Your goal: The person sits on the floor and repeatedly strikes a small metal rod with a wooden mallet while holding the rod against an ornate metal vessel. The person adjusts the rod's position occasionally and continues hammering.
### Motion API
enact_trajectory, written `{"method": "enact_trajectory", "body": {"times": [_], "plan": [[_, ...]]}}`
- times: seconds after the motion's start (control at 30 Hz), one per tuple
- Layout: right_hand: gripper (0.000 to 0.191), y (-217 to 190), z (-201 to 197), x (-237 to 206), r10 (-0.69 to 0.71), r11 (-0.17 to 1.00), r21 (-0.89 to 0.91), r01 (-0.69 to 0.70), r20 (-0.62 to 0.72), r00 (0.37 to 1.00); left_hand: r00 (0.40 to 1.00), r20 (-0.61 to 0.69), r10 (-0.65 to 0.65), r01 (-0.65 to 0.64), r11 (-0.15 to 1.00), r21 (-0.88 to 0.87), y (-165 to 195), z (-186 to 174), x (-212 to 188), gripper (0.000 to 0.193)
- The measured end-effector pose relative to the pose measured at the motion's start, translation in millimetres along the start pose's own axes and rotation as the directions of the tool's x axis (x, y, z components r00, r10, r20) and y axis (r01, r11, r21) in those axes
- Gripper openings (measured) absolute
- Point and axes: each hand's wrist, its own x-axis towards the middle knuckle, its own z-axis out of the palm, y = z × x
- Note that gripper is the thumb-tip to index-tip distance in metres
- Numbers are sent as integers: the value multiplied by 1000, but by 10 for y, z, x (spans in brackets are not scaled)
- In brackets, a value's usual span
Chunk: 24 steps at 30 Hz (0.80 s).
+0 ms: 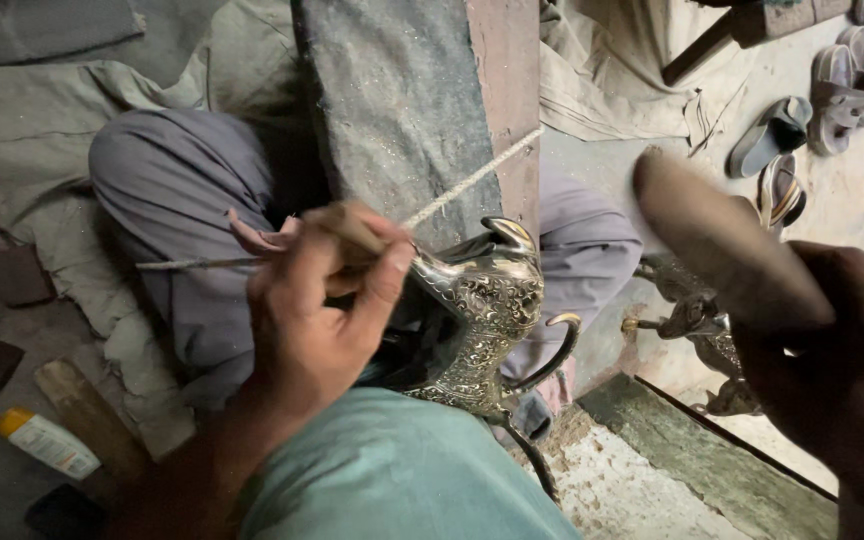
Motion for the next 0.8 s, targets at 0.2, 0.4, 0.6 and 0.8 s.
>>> {"method": "enact_trajectory", "body": {"times": [0.2, 0.4, 0.6, 0.8], "plan": [[68, -36, 34, 75, 198, 980, -31, -196, 93, 976, 993, 107, 55, -61, 997, 53, -137, 269, -27, 31], [67, -127, 181, 449, 187, 977, 51, -207, 262, 947, 978, 204, 51, -69, 994, 82, -245, 441, 101, 36], [43, -124, 274, 827, -85, 915, -350, 202, 321, 943, 953, 286, 103, -132, 988, 83, -281, 434, 139, 37], [37, -162, 313, 934, 12, 976, 203, -76, 303, 953, 953, 302, 34, -79, 987, 137, -266, 469, 109, 37]]}}
